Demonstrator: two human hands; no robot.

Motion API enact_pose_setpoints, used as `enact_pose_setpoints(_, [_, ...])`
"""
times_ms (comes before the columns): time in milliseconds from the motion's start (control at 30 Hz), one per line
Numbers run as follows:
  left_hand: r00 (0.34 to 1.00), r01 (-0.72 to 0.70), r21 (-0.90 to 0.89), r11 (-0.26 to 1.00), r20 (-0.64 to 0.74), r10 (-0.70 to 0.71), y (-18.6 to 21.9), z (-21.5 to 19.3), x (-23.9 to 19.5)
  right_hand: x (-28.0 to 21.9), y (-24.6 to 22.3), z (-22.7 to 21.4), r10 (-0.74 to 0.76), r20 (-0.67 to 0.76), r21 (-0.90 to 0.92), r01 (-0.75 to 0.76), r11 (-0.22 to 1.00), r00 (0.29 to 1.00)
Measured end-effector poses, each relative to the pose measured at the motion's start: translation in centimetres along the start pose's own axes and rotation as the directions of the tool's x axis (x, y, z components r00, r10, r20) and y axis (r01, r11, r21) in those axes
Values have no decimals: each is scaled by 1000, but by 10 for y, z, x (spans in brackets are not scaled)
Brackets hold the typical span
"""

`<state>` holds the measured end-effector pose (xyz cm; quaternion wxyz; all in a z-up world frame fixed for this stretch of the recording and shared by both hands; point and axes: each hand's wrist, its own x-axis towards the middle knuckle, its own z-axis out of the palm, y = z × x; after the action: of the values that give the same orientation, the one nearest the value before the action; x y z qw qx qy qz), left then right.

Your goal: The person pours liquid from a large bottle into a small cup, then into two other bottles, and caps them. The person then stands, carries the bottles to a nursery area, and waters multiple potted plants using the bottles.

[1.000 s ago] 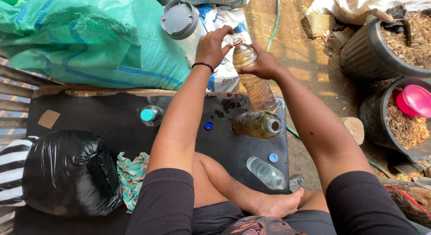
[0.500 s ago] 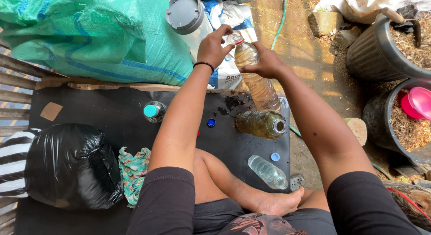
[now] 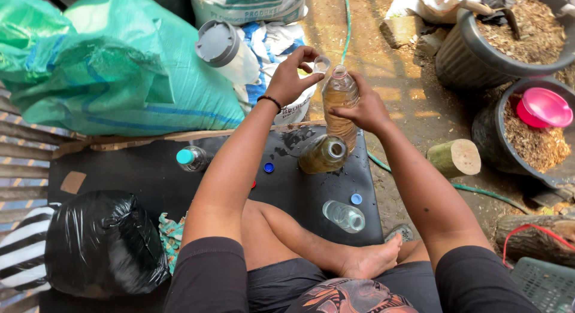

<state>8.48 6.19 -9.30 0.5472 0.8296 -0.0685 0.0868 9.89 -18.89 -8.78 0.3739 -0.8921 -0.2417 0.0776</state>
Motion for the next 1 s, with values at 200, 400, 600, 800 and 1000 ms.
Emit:
enact_pose_setpoints(200, [986,-108,60,992,138,99,45,-9,-10,-32,-4,1,26,-63,109,-19,994,998])
enact_pose_setpoints(400, [956,-214,164,963,236,172,79,-16,-18,-53,-11,2,14,-120,145,4,989,993])
enact_pose_setpoints(600, [928,-293,295,909,317,196,104,-15,-19,-64,-7,8,39,-152,143,-17,989,988])
enact_pose_setpoints(800, [868,-445,360,820,400,295,122,-14,-16,-69,-2,11,29,-175,180,3,984,984])
enact_pose_setpoints(1000, [811,-565,447,693,457,366,136,-15,-15,-71,-4,13,81,-152,165,-55,985,985])
